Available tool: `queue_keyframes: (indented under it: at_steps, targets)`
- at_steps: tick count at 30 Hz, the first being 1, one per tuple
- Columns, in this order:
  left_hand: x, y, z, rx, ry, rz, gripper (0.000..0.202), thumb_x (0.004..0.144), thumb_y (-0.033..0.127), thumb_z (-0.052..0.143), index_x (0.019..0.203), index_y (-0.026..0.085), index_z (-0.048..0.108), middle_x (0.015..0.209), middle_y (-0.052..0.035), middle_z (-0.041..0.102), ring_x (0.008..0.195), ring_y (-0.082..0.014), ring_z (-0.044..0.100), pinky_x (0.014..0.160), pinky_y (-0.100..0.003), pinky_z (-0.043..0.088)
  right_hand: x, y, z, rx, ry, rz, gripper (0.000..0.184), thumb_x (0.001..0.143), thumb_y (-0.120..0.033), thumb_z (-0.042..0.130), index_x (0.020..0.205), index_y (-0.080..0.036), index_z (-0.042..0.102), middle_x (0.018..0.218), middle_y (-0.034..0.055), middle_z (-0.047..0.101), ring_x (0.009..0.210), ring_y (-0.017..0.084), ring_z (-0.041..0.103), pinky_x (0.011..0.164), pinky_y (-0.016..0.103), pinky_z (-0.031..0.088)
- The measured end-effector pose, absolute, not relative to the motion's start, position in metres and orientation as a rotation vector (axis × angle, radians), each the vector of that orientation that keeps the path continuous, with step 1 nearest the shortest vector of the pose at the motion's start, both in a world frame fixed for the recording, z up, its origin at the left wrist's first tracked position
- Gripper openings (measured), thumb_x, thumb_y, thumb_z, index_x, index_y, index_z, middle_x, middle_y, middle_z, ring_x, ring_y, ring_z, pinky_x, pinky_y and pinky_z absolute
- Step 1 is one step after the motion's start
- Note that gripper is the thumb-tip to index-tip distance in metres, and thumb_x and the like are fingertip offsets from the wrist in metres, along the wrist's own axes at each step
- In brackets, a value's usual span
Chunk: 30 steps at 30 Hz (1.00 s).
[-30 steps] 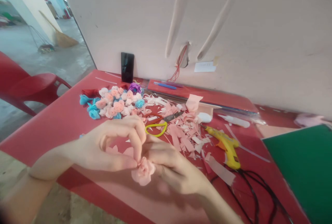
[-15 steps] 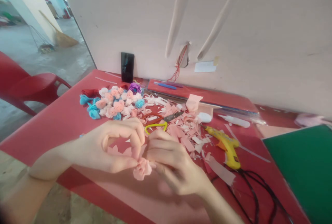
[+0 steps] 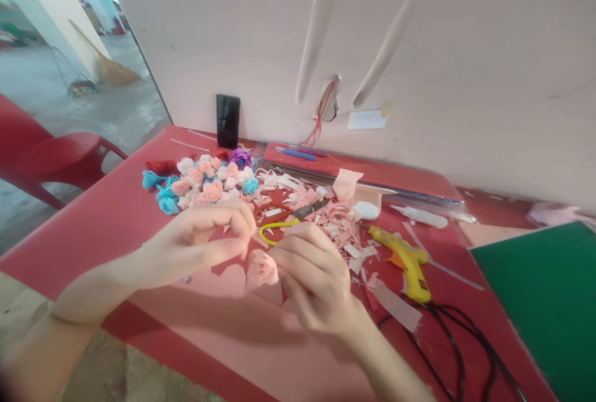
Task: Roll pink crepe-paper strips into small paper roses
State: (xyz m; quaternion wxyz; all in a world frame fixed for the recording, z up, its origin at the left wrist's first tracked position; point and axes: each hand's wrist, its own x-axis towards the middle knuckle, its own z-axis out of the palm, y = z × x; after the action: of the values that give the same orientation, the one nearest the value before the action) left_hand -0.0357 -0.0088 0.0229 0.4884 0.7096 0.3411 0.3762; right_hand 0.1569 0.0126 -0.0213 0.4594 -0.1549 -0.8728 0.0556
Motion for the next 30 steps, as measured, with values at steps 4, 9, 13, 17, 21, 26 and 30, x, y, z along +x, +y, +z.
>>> queue_keyframes:
  at_steps: [4,9,13,17,21,26,30]
  targets:
    - [-0.0367,-0.0066,0.0214,1.838,0.815,1.002,0.014,0.085,0.016,0.05,0.072,0.018,0.053,0.081,0.0019,0.059,0.078,-0.0095,0.051,0.076,-0.023,0.04,0.1576,0.0135,-0.0209,-0.371,-2.162,0.18,0.024,0.073,-0.001,0.043,0.087,-0.016,0.055,0.07,0.0056,0.061,0.067,0.017,0.052,0.06,0.032,0.047]
    - [-0.0347,-0.0067,0.0198,1.894,0.81,0.98,0.014,0.084,0.021,0.057,0.07,0.018,0.055,0.076,0.0023,0.061,0.077,-0.0102,0.051,0.08,-0.026,0.038,0.1584,0.0125,-0.0231,-0.366,-2.2,0.21,0.019,0.074,-0.001,0.045,0.081,-0.016,0.053,0.07,0.0059,0.059,0.072,0.018,0.051,0.062,0.031,0.047]
    - [-0.0331,-0.0079,0.0207,1.906,0.818,0.961,0.017,0.08,0.019,0.062,0.065,0.018,0.054,0.073,0.0042,0.063,0.076,-0.0093,0.05,0.082,-0.025,0.037,0.1577,0.0121,-0.0259,-0.376,-2.217,0.238,0.017,0.077,-0.002,0.044,0.08,-0.016,0.053,0.07,0.006,0.059,0.073,0.018,0.051,0.062,0.032,0.048]
    - [-0.0324,-0.0081,0.0224,1.866,0.818,0.912,0.02,0.083,0.016,0.058,0.064,0.017,0.051,0.071,0.0039,0.061,0.077,-0.009,0.051,0.078,-0.023,0.038,0.1576,0.0127,-0.0265,-0.364,-2.225,0.23,0.018,0.078,-0.001,0.043,0.081,-0.016,0.053,0.071,0.0063,0.059,0.074,0.018,0.051,0.063,0.031,0.048]
    - [-0.0317,-0.0086,0.0225,1.813,0.778,0.874,0.021,0.086,0.014,0.051,0.067,0.017,0.046,0.072,0.0035,0.061,0.075,-0.0079,0.052,0.075,-0.021,0.039,0.1577,0.0133,-0.0262,-0.36,-2.222,0.205,0.018,0.079,-0.002,0.042,0.082,-0.015,0.054,0.072,0.0066,0.059,0.076,0.018,0.052,0.064,0.031,0.048]
    - [-0.0315,-0.0092,0.0202,1.8,0.783,0.851,0.02,0.087,0.016,0.05,0.068,0.017,0.045,0.069,0.0035,0.054,0.075,-0.009,0.05,0.075,-0.022,0.039,0.1561,0.0143,-0.0247,-0.354,-2.221,0.155,0.019,0.084,-0.003,0.042,0.083,-0.016,0.054,0.071,0.0057,0.061,0.076,0.017,0.052,0.063,0.03,0.048]
    - [-0.0319,-0.0078,0.0187,1.781,0.799,0.849,0.018,0.087,0.016,0.046,0.07,0.017,0.047,0.075,0.0031,0.052,0.075,-0.0088,0.049,0.075,-0.023,0.039,0.1564,0.0155,-0.024,-0.353,-2.217,0.082,0.019,0.089,-0.007,0.039,0.087,-0.017,0.055,0.073,0.0063,0.063,0.076,0.017,0.054,0.062,0.029,0.047]
